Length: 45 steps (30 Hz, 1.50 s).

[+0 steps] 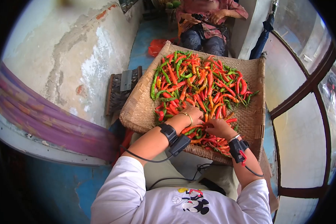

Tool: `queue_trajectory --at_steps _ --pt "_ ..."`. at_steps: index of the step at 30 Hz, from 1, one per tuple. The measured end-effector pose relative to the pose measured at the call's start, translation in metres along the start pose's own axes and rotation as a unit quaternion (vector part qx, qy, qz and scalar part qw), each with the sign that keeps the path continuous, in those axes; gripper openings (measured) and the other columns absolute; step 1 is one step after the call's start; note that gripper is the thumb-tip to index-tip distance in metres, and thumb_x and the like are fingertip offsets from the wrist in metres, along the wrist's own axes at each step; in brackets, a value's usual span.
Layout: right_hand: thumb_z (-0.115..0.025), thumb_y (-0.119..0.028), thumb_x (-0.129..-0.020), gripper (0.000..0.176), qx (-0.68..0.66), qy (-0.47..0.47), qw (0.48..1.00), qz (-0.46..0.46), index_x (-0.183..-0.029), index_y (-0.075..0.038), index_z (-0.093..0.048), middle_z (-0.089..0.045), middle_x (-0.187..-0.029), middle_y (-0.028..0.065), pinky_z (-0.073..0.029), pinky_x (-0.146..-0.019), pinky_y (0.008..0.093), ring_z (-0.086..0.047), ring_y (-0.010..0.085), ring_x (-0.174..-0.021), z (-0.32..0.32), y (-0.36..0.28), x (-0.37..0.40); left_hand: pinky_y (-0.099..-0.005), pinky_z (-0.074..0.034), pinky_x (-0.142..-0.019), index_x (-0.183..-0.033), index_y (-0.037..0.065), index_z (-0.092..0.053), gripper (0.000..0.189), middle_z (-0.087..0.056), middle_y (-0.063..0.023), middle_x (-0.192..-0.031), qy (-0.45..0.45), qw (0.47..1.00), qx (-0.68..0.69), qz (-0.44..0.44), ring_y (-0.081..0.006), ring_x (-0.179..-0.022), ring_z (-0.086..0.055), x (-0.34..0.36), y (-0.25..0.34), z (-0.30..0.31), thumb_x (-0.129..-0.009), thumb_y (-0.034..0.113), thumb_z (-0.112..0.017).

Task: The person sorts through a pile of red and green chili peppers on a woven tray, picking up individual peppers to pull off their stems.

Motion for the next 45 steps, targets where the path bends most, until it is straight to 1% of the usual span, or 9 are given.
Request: queue_trajectory --at_steps 3,12,20,27,29,34,36,42,45 --pt "-0.064 -0.019 -0.071 0.024 -0.019 -0.015 1.000 0.018 -0.091 -0.007 -0.061 -0.061 -0.074 0.0094 -0.046 -0.062 0.0335 -0.059 0.0236 -0.070 -0.004 -0.005 0.002 -0.0382 -0.042 -0.083 -0.095 0.011 -0.062 0.027 -0.058 -0.0121 -0.093 0.004 1.000 0.001 -0.002 -0.0282 -0.093 -0.054 0.000 -0.002 -0.002 -0.075 0.030 -0.061" --pt "-0.064 -0.022 -0.071 0.026 0.057 -0.047 0.997 0.039 -0.091 -0.007 -0.061 -0.062 -0.082 0.0115 -0.046 -0.066 0.0347 -0.059 0.0260 -0.075 -0.018 0.000 0.001 -0.0385 -0.041 -0.083 -0.090 0.014 -0.064 0.022 -0.058 -0.0106 -0.090 -0.020 1.000 0.002 -0.006 -0.0286 -0.095 -0.052 -0.004 -0.007 -0.011 -0.072 0.026 -0.063" --pt "-0.065 -0.023 -0.070 0.025 0.028 -0.045 0.998 0.037 -0.089 -0.008 -0.063 -0.062 -0.080 0.0112 -0.047 -0.067 0.0339 -0.060 0.0245 -0.075 -0.018 0.004 0.000 -0.0397 -0.041 -0.082 -0.095 0.016 -0.063 0.025 -0.058 -0.0113 -0.092 -0.011 1.000 -0.011 -0.019 -0.0305 -0.094 -0.051 -0.005 -0.007 -0.014 -0.072 0.026 -0.063" --pt "-0.061 -0.029 -0.073 0.026 0.026 -0.125 0.991 0.033 -0.089 -0.008 -0.063 -0.062 -0.080 0.0119 -0.046 -0.066 0.0336 -0.060 0.0247 -0.074 -0.023 -0.006 0.001 -0.0394 -0.042 -0.082 -0.092 0.013 -0.062 0.023 -0.058 -0.0112 -0.090 -0.008 0.999 -0.022 -0.027 -0.0299 -0.093 -0.052 -0.005 -0.008 -0.013 -0.072 0.024 -0.063" --pt "-0.059 -0.032 -0.075 0.028 0.031 -0.186 0.982 -0.017 -0.086 -0.007 -0.063 -0.062 -0.080 0.0124 -0.046 -0.067 0.0347 -0.059 0.0251 -0.075 -0.022 -0.012 0.005 -0.0382 -0.043 -0.080 -0.090 0.013 -0.063 0.019 -0.059 -0.0102 -0.090 -0.021 0.999 -0.014 -0.021 -0.0283 -0.092 -0.053 -0.002 -0.005 -0.010 -0.072 0.021 -0.063" --pt "-0.056 -0.039 -0.076 0.034 0.106 -0.149 0.982 0.047 -0.084 -0.007 -0.061 -0.062 -0.079 0.0110 -0.045 -0.067 0.0363 -0.059 0.0266 -0.076 -0.022 -0.020 0.013 -0.0396 -0.043 -0.078 -0.086 0.011 -0.063 0.018 -0.060 -0.0106 -0.085 -0.016 1.000 -0.005 -0.016 -0.0285 -0.085 -0.056 0.002 -0.005 -0.014 -0.072 0.021 -0.063" --pt "-0.056 -0.042 -0.076 0.037 0.121 -0.221 0.968 -0.017 -0.088 -0.007 -0.060 -0.061 -0.081 0.0111 -0.045 -0.067 0.0366 -0.059 0.0276 -0.078 -0.018 -0.025 0.016 -0.0389 -0.044 -0.076 -0.084 0.010 -0.062 0.016 -0.060 -0.0108 -0.083 0.010 0.999 -0.005 -0.038 -0.0287 -0.082 -0.057 -0.002 -0.007 -0.014 -0.072 0.021 -0.063" --pt "-0.057 -0.038 -0.075 0.030 0.173 -0.138 0.973 0.059 -0.080 -0.009 -0.061 -0.061 -0.071 0.0101 -0.046 -0.064 0.0375 -0.060 0.0275 -0.071 -0.028 -0.008 0.009 -0.0375 -0.045 -0.072 -0.081 0.009 -0.059 0.014 -0.060 -0.0099 -0.082 -0.008 0.999 0.026 -0.034 -0.0274 -0.080 -0.057 0.000 -0.003 -0.007 -0.073 0.020 -0.060" --pt "-0.061 -0.032 -0.072 0.024 0.160 0.008 0.984 0.082 -0.079 -0.010 -0.061 -0.059 -0.067 0.0112 -0.046 -0.057 0.0376 -0.059 0.0287 -0.064 -0.019 -0.006 0.005 -0.0379 -0.045 -0.068 -0.086 0.011 -0.060 0.016 -0.061 -0.0094 -0.079 0.103 0.990 0.094 -0.037 -0.0274 -0.076 -0.058 0.005 0.003 0.004 -0.075 0.022 -0.057"
Point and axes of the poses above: each hand's wrist, its own x-axis away from the middle knuckle, its own z-axis out of the back of the hand, y = z × x, the point moved 3 cm from there along -x, towards the middle knuckle
